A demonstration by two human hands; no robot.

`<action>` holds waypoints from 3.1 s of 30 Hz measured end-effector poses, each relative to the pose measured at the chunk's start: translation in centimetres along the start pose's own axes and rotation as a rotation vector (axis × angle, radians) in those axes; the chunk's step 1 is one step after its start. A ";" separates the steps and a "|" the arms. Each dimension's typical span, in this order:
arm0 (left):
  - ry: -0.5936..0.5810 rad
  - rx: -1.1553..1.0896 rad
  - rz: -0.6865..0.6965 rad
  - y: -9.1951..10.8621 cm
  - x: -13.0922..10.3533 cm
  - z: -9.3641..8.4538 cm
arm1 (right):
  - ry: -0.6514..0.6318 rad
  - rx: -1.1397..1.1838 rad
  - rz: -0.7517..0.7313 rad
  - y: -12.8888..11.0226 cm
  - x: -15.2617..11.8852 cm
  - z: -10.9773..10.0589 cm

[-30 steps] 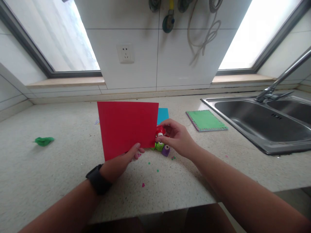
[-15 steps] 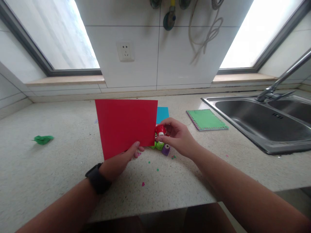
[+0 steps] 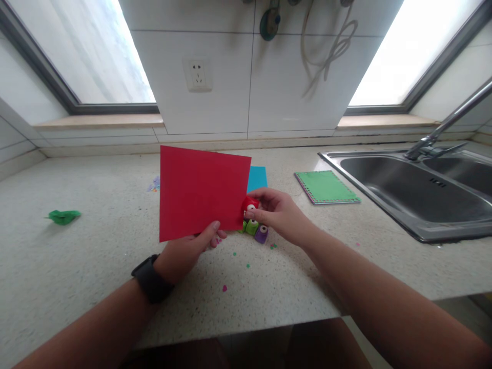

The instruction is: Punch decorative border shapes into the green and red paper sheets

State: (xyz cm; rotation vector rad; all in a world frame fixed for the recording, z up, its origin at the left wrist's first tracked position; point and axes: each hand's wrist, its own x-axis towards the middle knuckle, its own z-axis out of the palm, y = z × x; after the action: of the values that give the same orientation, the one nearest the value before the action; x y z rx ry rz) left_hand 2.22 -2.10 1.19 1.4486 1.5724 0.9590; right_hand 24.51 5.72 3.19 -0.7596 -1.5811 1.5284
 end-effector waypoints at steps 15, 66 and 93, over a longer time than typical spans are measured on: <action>-0.017 -0.015 0.045 -0.2 0.2 0.1 | -0.180 0.090 0.069 0.2 -0.1 0.2; 0.165 -0.097 -0.004 0.5 -0.3 1.2 | -0.142 0.164 0.268 -0.6 -0.7 1.4; 0.145 -0.125 -0.039 0.0 -0.1 1.4 | -0.192 0.114 0.232 -0.1 -0.6 1.3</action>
State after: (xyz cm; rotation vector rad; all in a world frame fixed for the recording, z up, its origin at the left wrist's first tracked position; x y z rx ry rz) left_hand 3.49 -2.20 0.63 1.2818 1.6074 1.1400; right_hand 23.70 4.54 3.28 -0.7719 -1.5687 1.8917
